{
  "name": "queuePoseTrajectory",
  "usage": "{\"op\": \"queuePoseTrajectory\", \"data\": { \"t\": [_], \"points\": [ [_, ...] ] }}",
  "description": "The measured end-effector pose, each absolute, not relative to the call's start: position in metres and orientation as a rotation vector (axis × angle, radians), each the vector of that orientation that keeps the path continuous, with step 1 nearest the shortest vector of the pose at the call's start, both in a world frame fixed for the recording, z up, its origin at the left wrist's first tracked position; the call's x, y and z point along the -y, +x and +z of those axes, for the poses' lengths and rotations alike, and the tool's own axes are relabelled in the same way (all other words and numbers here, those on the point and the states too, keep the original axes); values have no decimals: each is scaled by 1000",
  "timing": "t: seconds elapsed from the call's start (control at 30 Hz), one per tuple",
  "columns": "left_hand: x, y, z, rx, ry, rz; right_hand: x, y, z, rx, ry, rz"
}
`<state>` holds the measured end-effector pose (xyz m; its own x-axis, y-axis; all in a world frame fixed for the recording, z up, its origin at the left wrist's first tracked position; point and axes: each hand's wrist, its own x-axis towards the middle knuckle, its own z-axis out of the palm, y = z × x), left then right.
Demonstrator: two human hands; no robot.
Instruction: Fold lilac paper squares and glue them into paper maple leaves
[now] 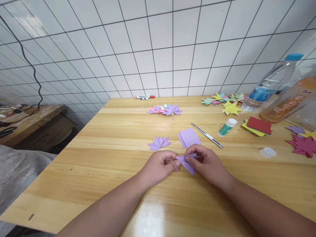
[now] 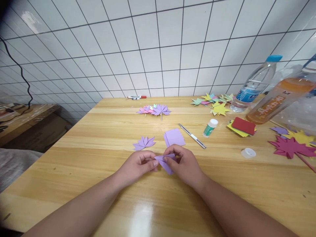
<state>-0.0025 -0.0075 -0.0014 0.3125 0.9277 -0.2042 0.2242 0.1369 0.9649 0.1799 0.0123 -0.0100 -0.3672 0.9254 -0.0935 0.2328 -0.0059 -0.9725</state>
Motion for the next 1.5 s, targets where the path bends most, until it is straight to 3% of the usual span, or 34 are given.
{"op": "queuePoseTrajectory", "data": {
  "t": [0.5,1.07,1.5],
  "points": [
    [7,-4,-6,-1223,1280,779,-11,179,-10,1916,-1235,1119],
    [2,-10,-3,-1138,1122,751,-15,181,-19,1633,-1082,1407],
    [5,-4,-7,-1331,1455,764,-12,182,-7,1622,-1105,1484]
  ]
}}
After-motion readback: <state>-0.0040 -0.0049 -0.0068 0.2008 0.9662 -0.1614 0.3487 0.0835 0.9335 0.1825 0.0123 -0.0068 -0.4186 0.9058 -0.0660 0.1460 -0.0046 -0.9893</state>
